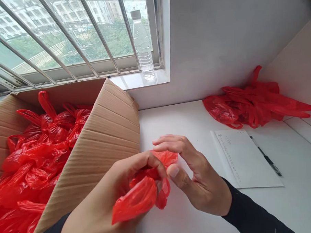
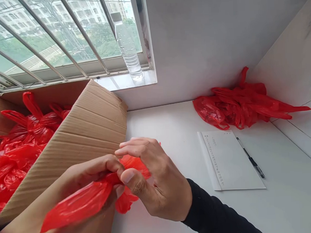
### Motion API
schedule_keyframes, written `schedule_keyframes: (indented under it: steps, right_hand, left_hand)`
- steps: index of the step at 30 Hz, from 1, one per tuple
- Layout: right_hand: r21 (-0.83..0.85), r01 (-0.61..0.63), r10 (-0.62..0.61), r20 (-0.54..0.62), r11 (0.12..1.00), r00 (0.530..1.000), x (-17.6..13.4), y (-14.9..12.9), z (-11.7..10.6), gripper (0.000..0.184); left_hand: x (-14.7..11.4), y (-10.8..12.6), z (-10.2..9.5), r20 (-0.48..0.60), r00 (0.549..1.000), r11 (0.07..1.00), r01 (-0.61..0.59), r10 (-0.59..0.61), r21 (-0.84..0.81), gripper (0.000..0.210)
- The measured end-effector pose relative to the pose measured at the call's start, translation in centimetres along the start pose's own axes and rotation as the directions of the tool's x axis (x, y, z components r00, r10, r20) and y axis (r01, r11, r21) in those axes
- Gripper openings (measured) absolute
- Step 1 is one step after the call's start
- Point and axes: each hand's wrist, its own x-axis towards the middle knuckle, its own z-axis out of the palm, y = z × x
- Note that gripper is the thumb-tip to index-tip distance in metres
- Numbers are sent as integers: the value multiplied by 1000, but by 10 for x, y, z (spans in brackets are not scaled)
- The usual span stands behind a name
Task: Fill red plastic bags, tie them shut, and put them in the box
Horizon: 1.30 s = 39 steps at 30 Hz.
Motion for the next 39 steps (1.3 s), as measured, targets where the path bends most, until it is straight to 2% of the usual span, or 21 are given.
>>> schedule_keyframes:
  steps: [1, 3, 7, 9, 12, 14, 18, 20, 24, 26, 29, 32, 34, 36, 39]
  right_hand:
    - [16, -1, 0, 51, 1000, 999, 0, 2, 1, 33]
    - [66, -79, 70, 121, 995, 990, 1, 7, 2, 32]
    - [219, -316, 284, 164, 923, 945, 3, 14, 2, 33]
    - [290, -380, 327, 216, 878, 920, 4, 17, 1, 32]
    - [358, -408, 282, 356, 840, 891, 6, 20, 1, 31]
    - [424, -406, 215, 430, 810, 877, 6, 22, 2, 29]
    - [508, -438, 190, 467, 742, 864, 5, 24, 1, 19]
    - [468, -442, 236, 434, 765, 869, 6, 24, -2, 17]
    - [415, -350, 280, 221, 840, 934, 9, 22, -7, 11]
    - [444, -333, 298, 150, 832, 943, 10, 21, -8, 11]
    - [415, -318, 322, 61, 852, 945, 11, 21, -8, 12]
    - [208, -263, 276, -40, 942, 960, 12, 26, -9, 11]
    - [28, -237, 239, -102, 971, 966, 15, 35, -13, 9]
    - [-106, -237, 218, -164, 966, 962, 19, 50, -20, 8]
    - [-209, -269, 213, -257, 940, 943, 25, 79, -33, 11]
  left_hand:
    - [0, 0, 1, 28, 1000, 999, -16, 14, 41, 13]
    - [2, -3, 3, 23, 998, 981, -63, 60, 181, 12]
    - [0, -9, 5, -96, 962, 885, -194, 256, 423, 26]
    - [-3, -11, 6, -156, 932, 851, -221, 329, 476, 33]
    - [-6, -11, 6, -211, 906, 844, -228, 367, 486, 34]
    - [-7, -11, 6, -203, 910, 854, -235, 360, 464, 33]
    - [-7, -10, 6, -162, 931, 859, -221, 327, 461, 27]
    - [-7, -10, 5, -142, 940, 842, -203, 310, 499, 28]
    - [-6, -9, 4, -94, 947, 812, -210, 308, 545, 47]
    - [-6, -10, 3, -76, 940, 815, -245, 331, 525, 53]
    - [-4, -11, 2, -102, 939, 835, -237, 327, 497, 50]
    - [-3, -13, 0, -165, 935, 850, -199, 314, 488, 39]
    - [-2, -13, -1, -183, 927, 861, -213, 328, 462, 32]
    - [-2, -12, -2, -191, 920, 873, -236, 343, 428, 28]
    - [-2, -7, -3, -200, 920, 883, -236, 337, 406, 22]
